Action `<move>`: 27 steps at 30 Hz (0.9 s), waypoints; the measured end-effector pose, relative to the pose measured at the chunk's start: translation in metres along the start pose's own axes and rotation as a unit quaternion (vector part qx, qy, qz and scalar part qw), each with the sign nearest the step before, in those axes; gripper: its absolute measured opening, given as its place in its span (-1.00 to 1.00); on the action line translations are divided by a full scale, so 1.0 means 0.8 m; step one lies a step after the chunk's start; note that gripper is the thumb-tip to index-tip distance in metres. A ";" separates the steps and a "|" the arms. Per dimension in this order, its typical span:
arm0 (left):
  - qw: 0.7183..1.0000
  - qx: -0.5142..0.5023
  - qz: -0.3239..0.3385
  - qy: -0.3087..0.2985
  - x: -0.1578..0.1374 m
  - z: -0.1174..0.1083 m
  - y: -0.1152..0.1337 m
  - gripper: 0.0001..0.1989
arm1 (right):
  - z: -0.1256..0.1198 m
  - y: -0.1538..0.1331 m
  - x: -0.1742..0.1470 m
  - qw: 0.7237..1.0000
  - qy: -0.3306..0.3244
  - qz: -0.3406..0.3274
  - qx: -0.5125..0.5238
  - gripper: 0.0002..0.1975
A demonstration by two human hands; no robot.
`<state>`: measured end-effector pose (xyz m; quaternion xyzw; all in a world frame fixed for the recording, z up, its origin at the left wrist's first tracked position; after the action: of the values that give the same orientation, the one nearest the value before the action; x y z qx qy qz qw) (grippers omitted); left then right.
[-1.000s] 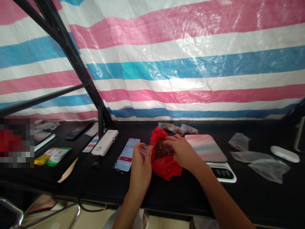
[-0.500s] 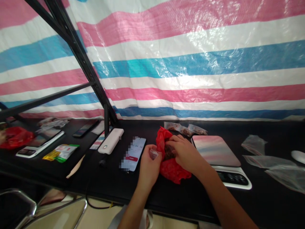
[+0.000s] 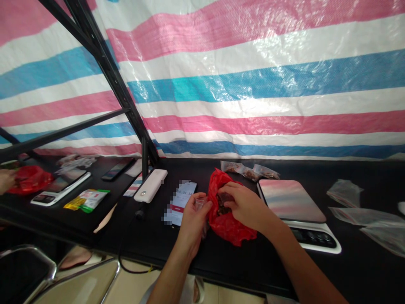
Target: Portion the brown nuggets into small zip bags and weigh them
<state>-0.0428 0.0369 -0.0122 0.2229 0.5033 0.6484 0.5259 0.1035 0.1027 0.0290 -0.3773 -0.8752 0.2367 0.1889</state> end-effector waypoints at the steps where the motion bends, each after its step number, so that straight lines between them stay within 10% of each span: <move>1: 1.000 -0.007 -0.003 0.000 0.000 -0.001 0.000 -0.42 | 0.001 0.000 0.000 1.000 -0.003 -0.001 0.012 -0.60; 8: 1.000 -0.006 0.004 0.025 0.000 -0.008 0.008 -0.48 | 0.004 0.009 0.001 0.997 0.035 0.051 0.052 -0.66; 13: 0.944 0.210 0.238 0.091 -0.013 -0.009 0.036 -0.49 | -0.009 0.016 -0.003 0.986 0.092 0.069 0.123 -0.66; 20: 0.915 0.283 0.263 -0.113 -0.023 0.011 0.023 -0.35 | -0.031 -0.013 -0.019 0.961 0.116 -0.042 0.246 -0.69; 27: 0.891 0.331 0.286 -0.119 -0.011 0.017 0.010 -0.33 | -0.043 -0.037 -0.033 0.973 0.144 -0.137 0.117 -0.57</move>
<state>-0.0325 0.0352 0.0024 0.5937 0.5372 0.5353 0.2690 0.1212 0.0746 0.0693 -0.2591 -0.8486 0.2523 0.3861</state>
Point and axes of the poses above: each hand's wrist, its own x-axis towards the middle knuckle, its own z-axis out of the palm, y = z × x, the point moved 3 cm from there along x, towards the middle knuckle, and after that the axes turned 1 degree about -y, right-handed, at the moved point
